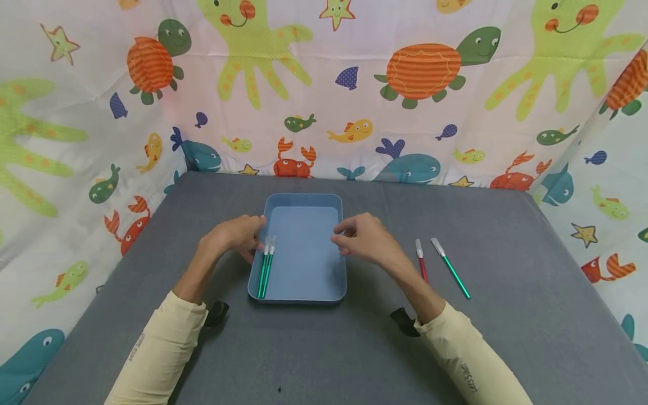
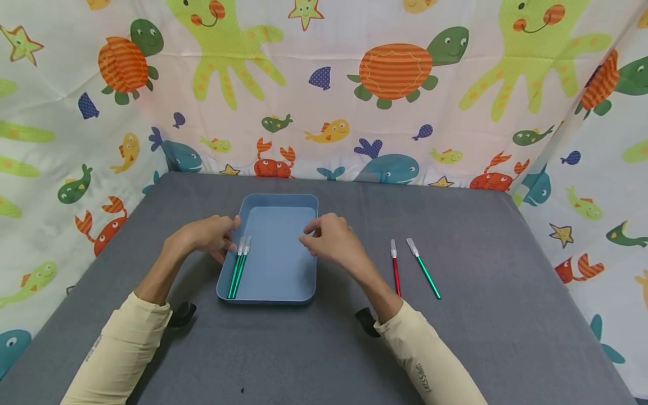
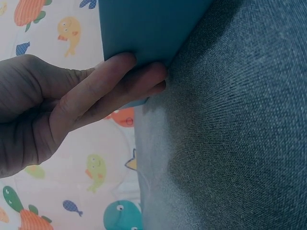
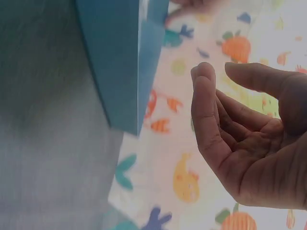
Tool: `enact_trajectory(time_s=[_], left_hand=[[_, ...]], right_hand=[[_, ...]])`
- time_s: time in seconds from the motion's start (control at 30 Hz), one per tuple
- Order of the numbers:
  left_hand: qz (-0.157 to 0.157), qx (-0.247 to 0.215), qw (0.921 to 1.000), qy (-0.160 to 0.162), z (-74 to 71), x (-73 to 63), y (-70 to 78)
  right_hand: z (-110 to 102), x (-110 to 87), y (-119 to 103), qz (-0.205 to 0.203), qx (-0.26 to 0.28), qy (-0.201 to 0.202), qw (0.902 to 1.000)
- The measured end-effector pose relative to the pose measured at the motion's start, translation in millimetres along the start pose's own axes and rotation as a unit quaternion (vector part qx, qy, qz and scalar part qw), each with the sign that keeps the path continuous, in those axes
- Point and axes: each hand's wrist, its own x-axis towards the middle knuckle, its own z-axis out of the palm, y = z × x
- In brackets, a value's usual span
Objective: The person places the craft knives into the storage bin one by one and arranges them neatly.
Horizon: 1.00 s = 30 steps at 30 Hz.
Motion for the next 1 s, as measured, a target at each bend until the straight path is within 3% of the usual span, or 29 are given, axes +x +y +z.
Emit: enact_trajectory(time_s=[0.33,0.6,0.83,1.0], left_hand=[[-0.004,0.019,0.9998,0.005,0.5,0.7,0.8],[0.002,0.028,0.9996,0.004,1.4,1.3,-0.2],[0.002,0.025,0.9997,0.005,1.4,2.0,0.1],[0.007,0.024,0.9997,0.008,0.9,1.7,1.2]], right_hand=[[-43,-25.8,43,0.06,-0.025,0.049,0.9967],[-70,-48.7,80,0.099,-0.093,0.068,0.9883],[-87,-64.8,103,0.143,-0.181,0.093,0.9685],[-89,-70.5,113,0.171,-0.207,0.091,0.959]])
